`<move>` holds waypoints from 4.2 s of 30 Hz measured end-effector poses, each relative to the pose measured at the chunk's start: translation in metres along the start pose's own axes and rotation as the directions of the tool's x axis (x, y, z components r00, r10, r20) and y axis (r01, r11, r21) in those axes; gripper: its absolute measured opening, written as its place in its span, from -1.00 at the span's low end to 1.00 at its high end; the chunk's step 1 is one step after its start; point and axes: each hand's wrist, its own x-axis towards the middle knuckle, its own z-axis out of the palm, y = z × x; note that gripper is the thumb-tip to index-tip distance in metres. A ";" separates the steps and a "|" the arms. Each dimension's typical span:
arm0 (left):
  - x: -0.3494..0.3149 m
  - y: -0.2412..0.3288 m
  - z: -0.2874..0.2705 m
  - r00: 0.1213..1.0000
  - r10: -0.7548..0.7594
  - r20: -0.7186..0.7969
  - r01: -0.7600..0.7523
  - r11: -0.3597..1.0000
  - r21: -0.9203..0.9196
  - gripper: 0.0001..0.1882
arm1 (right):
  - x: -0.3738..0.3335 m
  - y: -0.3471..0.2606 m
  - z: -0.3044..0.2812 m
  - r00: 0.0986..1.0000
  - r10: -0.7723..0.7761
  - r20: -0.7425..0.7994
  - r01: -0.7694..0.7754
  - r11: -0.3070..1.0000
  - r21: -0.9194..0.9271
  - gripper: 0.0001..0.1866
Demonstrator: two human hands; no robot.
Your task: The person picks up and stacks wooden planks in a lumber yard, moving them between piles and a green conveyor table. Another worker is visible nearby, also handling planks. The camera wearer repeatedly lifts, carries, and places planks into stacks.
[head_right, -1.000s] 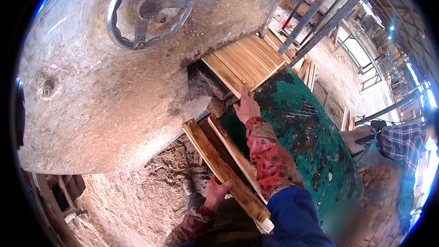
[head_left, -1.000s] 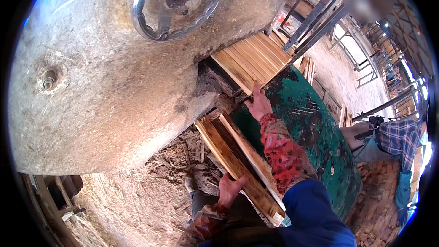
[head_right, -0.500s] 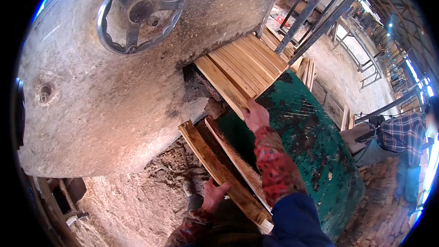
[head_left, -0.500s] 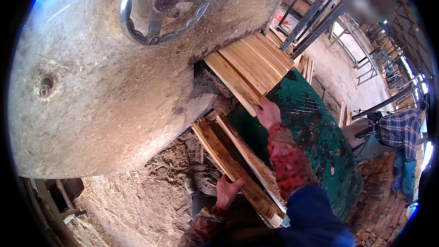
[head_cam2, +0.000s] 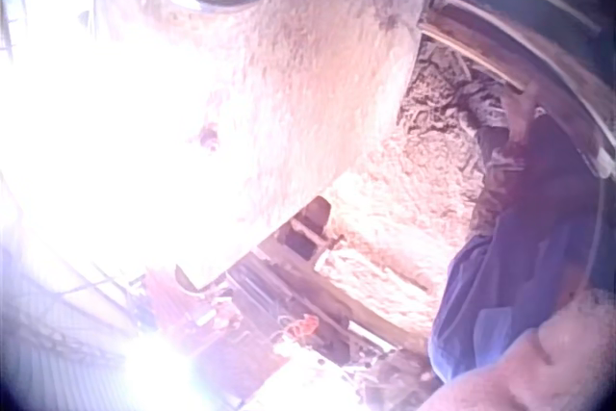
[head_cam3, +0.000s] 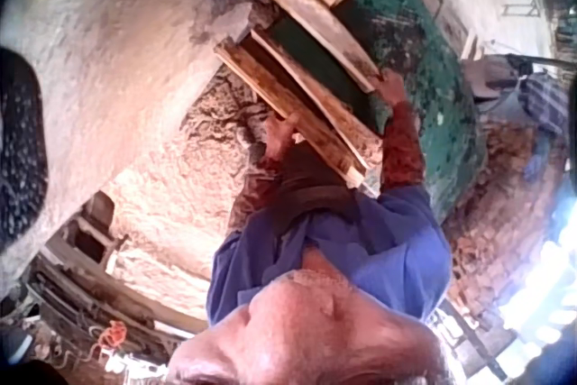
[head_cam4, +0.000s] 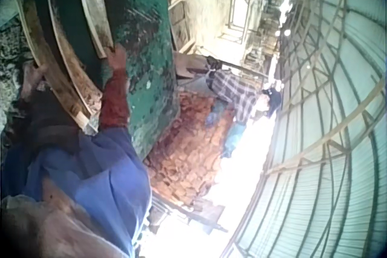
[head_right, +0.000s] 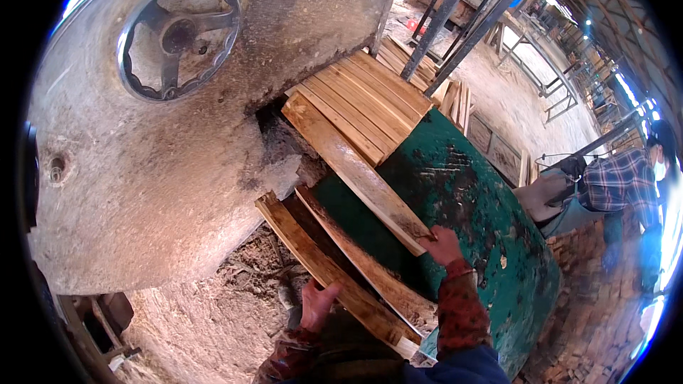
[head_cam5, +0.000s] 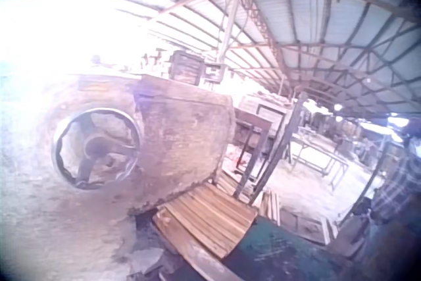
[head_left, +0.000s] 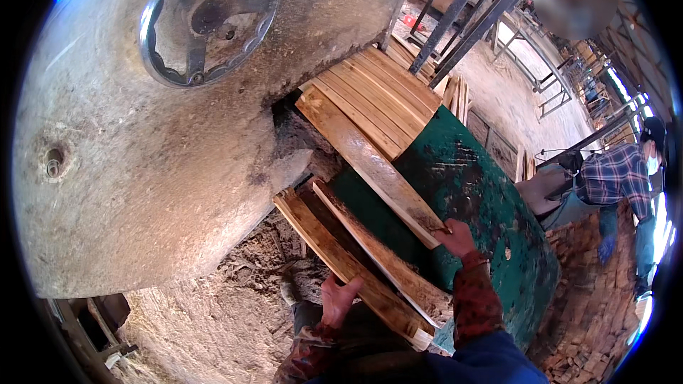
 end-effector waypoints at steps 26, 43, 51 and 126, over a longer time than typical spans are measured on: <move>0.002 -0.010 -0.004 0.991 0.128 0.030 -0.129 0.992 0.014 -0.54 | -0.025 -0.055 -0.015 0.998 -0.060 0.032 0.044 0.930 0.366 -0.52; 0.003 -0.011 -0.005 0.996 0.083 -0.020 -0.079 0.986 0.145 -0.44 | -0.180 -0.072 0.009 0.961 -0.066 -0.269 0.152 0.938 0.311 -0.67; -0.010 0.008 0.003 0.995 0.088 0.052 -0.092 0.993 0.072 -0.42 | -0.199 -0.074 0.042 0.943 -0.136 -0.304 0.221 0.938 0.267 -0.65; -0.003 -0.017 -0.016 0.997 -0.016 0.072 0.010 0.997 0.076 -0.29 | -0.185 -0.087 0.056 0.882 -0.410 -0.231 0.426 0.905 0.020 -0.44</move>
